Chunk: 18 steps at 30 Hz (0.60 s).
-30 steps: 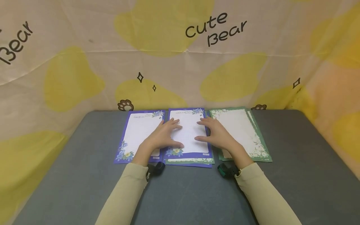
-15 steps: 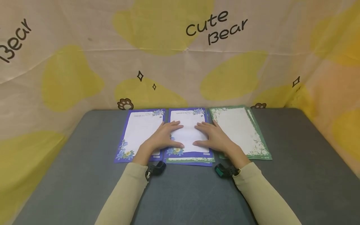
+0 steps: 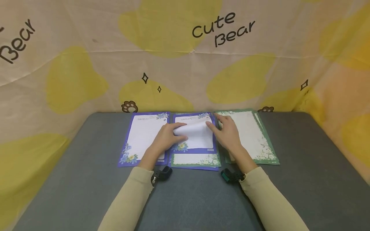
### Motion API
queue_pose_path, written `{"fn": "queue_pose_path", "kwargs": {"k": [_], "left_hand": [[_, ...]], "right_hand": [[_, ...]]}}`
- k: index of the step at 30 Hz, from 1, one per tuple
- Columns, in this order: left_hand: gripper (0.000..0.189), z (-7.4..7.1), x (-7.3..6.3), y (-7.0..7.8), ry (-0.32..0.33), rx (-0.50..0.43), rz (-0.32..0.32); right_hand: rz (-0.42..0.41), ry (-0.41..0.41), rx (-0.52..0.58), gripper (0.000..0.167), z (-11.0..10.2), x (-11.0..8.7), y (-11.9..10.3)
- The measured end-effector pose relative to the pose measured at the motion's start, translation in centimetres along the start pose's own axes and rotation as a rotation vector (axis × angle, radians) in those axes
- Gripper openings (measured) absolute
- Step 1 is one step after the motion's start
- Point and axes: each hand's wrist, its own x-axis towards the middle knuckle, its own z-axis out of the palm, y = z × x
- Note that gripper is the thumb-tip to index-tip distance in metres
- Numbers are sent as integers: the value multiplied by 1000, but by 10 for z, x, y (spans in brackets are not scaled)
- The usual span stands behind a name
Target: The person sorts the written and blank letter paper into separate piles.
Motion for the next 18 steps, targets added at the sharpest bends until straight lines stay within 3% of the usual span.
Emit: {"fn": "queue_pose_path", "kwargs": {"k": [4, 7, 9, 14, 18], "left_hand": [[56, -4, -1, 5, -6, -36, -10], [58, -5, -1, 11, -32, -42, 1], [60, -5, 0, 13, -44, -50, 10], [76, -6, 1, 15, -76, -54, 14], [78, -6, 0, 11, -42, -101, -77]], "right_hand": [[140, -42, 199, 64, -10, 2, -5], [181, -124, 377, 56, -10, 2, -7], [201, -127, 461, 49, -8, 2, -10], [234, -98, 544, 44, -3, 2, -12], [239, -95, 578, 46, -2, 2, -12]]}}
